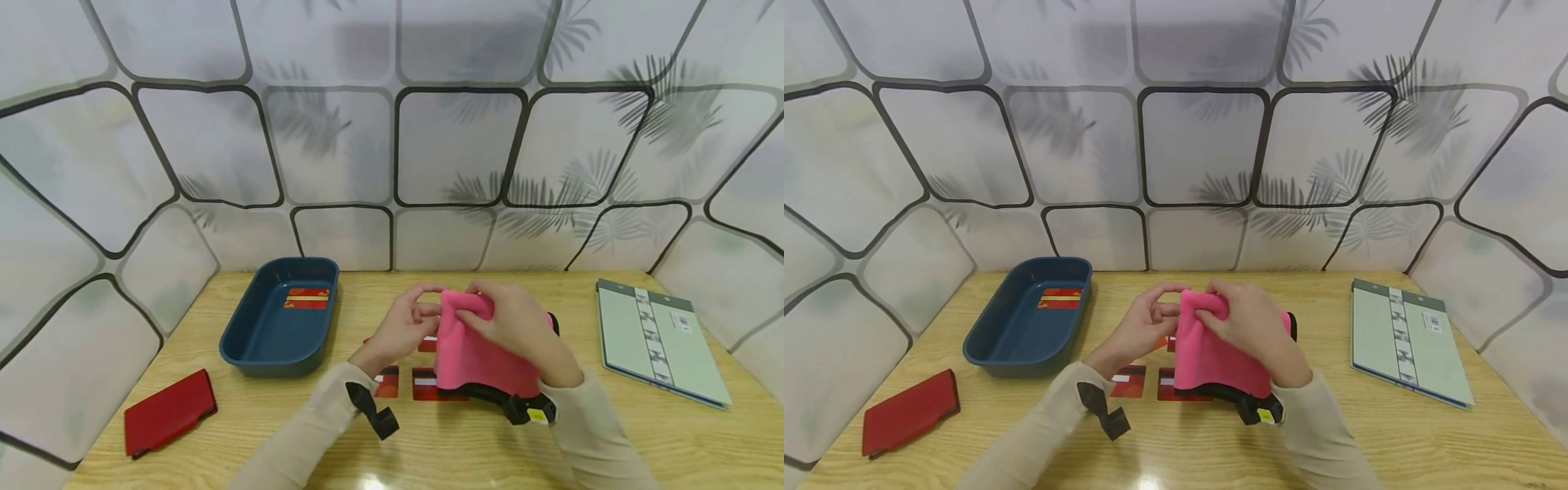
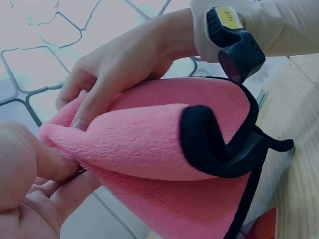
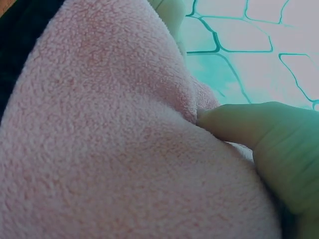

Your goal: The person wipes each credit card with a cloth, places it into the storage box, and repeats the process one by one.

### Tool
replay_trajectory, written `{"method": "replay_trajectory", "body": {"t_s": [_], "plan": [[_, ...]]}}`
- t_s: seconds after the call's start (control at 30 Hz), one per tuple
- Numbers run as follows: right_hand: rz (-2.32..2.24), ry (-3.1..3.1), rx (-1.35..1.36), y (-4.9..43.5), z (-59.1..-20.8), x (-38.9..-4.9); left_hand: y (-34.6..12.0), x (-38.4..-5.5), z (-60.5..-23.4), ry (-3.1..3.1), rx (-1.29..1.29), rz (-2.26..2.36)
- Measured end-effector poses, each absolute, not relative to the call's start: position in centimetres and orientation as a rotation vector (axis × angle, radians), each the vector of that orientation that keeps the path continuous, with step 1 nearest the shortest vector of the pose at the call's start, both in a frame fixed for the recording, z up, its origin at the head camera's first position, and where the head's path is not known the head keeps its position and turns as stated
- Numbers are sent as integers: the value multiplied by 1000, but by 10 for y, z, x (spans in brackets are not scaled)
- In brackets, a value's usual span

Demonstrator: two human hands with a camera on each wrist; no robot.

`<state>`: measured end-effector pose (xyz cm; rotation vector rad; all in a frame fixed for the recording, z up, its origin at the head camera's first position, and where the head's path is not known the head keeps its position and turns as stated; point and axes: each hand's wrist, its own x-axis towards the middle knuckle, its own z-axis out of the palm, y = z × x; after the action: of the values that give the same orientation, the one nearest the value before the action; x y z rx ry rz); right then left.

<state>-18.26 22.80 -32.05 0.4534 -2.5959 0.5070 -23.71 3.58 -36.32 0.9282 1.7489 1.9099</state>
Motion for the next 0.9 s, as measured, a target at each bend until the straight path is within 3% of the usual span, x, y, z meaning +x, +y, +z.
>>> {"method": "replay_trajectory", "body": {"t_s": [0.9], "plan": [[491, -2628, 308, 262, -310, -180, 16, -248, -349, 1788, 817, 1904]]}}
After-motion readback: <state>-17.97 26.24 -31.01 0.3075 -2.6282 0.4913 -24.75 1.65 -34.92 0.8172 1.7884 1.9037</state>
